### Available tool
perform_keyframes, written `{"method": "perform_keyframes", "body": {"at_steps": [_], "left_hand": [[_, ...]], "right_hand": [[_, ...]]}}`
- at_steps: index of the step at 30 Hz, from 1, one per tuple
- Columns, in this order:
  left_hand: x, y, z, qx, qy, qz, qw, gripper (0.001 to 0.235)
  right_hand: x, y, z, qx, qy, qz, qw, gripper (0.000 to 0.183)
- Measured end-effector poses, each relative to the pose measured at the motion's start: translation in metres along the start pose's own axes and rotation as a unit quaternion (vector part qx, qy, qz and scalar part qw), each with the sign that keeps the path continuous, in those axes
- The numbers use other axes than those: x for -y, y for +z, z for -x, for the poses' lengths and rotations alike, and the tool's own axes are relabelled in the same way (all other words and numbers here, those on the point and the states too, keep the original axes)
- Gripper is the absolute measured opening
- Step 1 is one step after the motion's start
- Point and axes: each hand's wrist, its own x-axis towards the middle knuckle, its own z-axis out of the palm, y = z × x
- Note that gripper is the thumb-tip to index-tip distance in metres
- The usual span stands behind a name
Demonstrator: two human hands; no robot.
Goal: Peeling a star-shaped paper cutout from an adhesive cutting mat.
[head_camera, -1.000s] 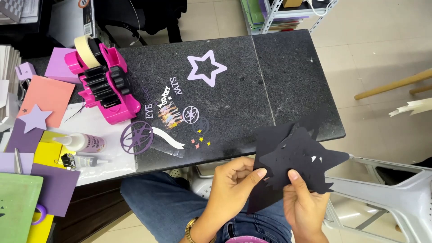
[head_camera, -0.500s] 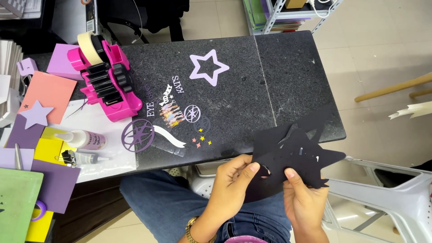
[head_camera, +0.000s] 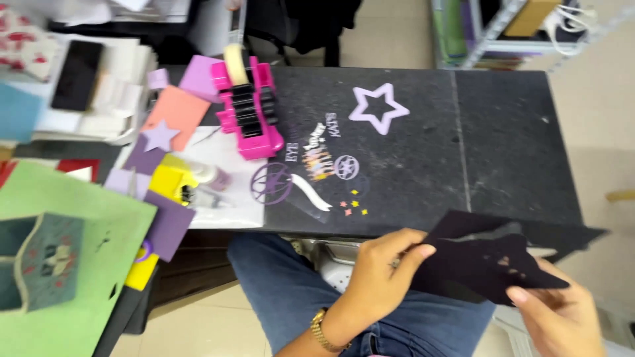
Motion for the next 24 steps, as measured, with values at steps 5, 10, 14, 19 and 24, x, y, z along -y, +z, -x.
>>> {"method": "perform_keyframes", "body": {"at_steps": [5, 10, 14, 19, 24], "left_hand": [[0.000, -0.002, 0.005, 0.012, 0.022, -0.041, 0.999, 0.017], [0.003, -0.001, 0.005, -0.014, 0.047, -0.078, 0.996, 0.017], [0.003, 0.003, 0.007, 0.043, 0.063, -0.095, 0.993, 0.022], [0.009, 0.005, 0.009, 0.101, 0.115, -0.179, 0.972, 0.025], [0.017, 0.018, 0.018, 0.139, 0.143, -0.214, 0.956, 0.025]], "right_hand": [[0.026, 0.000, -0.003, -0.042, 0.063, 0.100, 0.992, 0.062], [0.011, -0.059, -0.052, 0.424, 0.266, -0.374, 0.780, 0.048], [-0.027, -0.119, -0.071, 0.285, 0.231, 0.022, 0.930, 0.072], [-0.105, -0.182, -0.105, 0.369, 0.014, 0.307, 0.877, 0.066], [0.010, -0.005, -0.034, 0.096, 0.076, 0.539, 0.833, 0.040]]}}
